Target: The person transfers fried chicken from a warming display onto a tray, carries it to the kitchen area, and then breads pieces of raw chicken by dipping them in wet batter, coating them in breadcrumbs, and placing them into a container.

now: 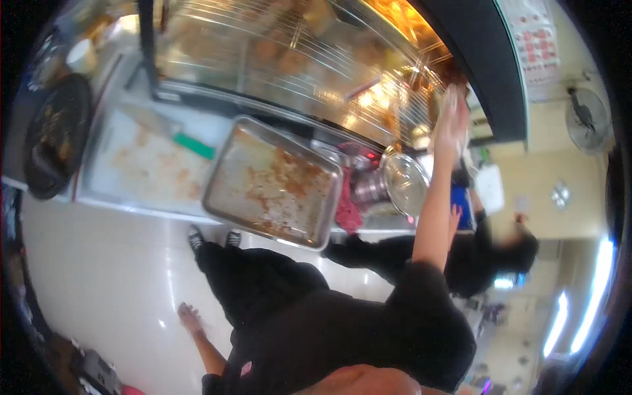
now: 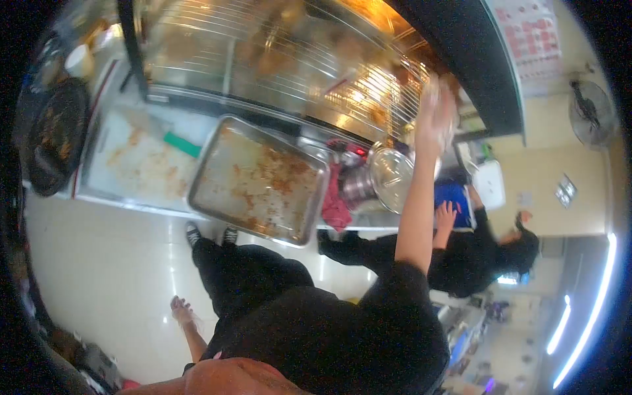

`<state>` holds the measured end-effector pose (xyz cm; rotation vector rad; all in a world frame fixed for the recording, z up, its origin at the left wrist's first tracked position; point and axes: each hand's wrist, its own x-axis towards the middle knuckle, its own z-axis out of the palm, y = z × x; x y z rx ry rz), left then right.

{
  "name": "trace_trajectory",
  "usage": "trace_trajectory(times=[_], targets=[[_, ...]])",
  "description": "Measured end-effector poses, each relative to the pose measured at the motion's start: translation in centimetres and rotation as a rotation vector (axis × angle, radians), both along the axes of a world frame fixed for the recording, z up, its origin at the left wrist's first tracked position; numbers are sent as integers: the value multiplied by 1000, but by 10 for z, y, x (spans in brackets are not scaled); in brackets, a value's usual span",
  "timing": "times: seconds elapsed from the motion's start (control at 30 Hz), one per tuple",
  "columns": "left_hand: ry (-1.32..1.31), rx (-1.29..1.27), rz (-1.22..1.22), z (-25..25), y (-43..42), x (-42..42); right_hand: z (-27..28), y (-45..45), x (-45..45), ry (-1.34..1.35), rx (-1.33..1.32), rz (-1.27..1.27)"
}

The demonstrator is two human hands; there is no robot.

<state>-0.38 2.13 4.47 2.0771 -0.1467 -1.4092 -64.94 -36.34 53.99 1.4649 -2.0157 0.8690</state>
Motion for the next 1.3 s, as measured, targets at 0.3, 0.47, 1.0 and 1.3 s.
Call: trace_trajectory(times=[0.3,0.47,1.0,1.3], targets=[[84,-718,-757,269,-239,-89,-150,36,222,-250,403,557],[408,-711,-927,333,-285,-160,-161,-13,294,-337,357,507],[872,-665,108,314,-367,-86,-200,-73,419,-434,291,488],[812,-680,289,319,-401,-41,-236,-100,482,-489,276,463]])
